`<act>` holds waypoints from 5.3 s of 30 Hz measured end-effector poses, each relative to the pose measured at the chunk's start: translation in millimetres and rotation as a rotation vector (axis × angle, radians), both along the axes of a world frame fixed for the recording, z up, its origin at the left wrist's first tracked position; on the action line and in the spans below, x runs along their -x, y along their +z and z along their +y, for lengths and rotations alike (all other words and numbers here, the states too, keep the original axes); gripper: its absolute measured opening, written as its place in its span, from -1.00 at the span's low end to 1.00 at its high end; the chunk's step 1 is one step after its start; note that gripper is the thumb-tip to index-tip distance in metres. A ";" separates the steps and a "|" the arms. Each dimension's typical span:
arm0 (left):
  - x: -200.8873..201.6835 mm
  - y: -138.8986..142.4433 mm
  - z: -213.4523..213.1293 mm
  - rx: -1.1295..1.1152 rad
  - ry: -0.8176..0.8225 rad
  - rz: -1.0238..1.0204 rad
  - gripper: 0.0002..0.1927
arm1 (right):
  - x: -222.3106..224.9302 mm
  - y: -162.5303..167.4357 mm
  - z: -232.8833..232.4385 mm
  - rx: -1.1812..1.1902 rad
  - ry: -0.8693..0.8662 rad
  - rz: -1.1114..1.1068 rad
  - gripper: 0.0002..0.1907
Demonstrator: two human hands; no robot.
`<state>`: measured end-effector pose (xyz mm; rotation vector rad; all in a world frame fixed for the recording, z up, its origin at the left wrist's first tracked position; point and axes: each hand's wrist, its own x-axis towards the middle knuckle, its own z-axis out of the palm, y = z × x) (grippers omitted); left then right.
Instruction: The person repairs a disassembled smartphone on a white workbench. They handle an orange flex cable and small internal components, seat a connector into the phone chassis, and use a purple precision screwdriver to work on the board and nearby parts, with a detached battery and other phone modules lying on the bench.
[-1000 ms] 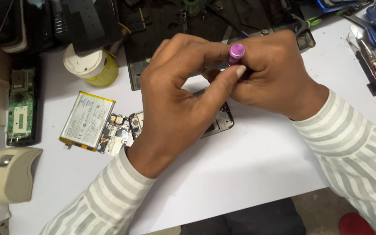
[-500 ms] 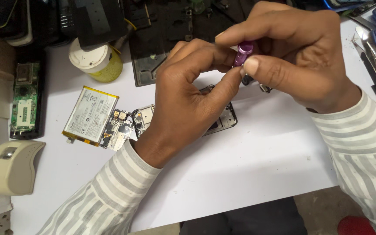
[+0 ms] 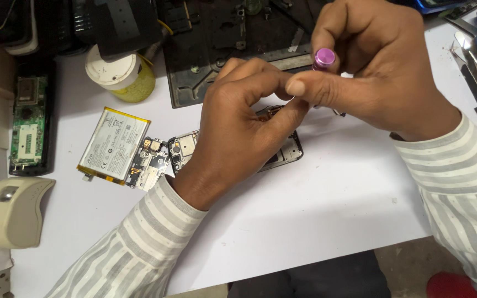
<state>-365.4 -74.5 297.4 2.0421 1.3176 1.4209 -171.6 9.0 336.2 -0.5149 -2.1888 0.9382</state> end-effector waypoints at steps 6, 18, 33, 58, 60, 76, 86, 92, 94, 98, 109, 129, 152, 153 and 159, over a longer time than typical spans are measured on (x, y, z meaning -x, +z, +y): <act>2.3 -2.7 -0.1 0.003 0.011 -0.004 -0.86 | 1.9 1.9 -0.8 0.150 0.131 0.041 -0.82; 27.4 16.2 -4.9 -0.034 0.048 -0.198 -0.66 | 2.1 -8.5 2.6 0.023 0.005 -0.001 -0.67; 14.5 34.0 -28.7 -0.383 0.080 0.460 -0.21 | 9.5 2.6 -3.5 0.055 0.062 -0.006 -0.79; 18.3 24.3 -30.9 -0.414 0.085 0.456 -0.23 | 4.4 2.5 0.5 0.134 0.102 -0.033 -0.85; 18.4 23.5 -30.2 -0.419 0.089 0.462 -0.22 | 4.3 1.5 1.4 0.153 0.104 -0.030 -0.86; 17.7 22.9 -31.2 -0.418 0.095 0.466 -0.18 | 2.8 -1.5 -0.1 0.197 0.156 -0.045 -0.78; 17.0 21.4 -31.2 -0.429 0.104 0.476 -0.23 | -0.1 -5.7 3.2 0.188 0.115 -0.022 -0.82; 15.6 22.1 -30.9 -0.427 0.101 0.475 -0.24 | 6.8 -5.6 0.6 0.202 0.106 0.009 -0.70; 16.3 22.5 -31.3 -0.428 0.105 0.482 -0.24 | 9.0 -2.6 -1.5 0.205 0.128 0.007 -0.74; 17.3 22.6 -31.3 -0.429 0.112 0.478 -0.24 | 5.9 4.8 -5.8 0.242 0.130 -0.054 -0.78; 16.3 23.6 -30.5 -0.431 0.103 0.472 -0.24 | 0.6 -8.1 1.1 0.166 0.075 -0.030 -0.80; 18.2 22.5 -31.1 -0.439 0.099 0.455 -0.25 | 1.4 4.8 3.0 0.144 0.106 -0.102 -0.88; 17.8 24.2 -31.1 -0.436 0.099 0.453 -0.26 | 6.7 9.3 -3.9 0.135 0.092 -0.098 -0.86; 17.7 24.3 -31.1 -0.437 0.100 0.453 -0.26 | 6.3 8.7 -3.8 0.101 0.101 -0.096 -0.86; 16.6 24.9 -30.9 -0.440 0.101 0.451 -0.27 | 4.9 4.2 -3.7 0.071 0.078 -0.118 -0.82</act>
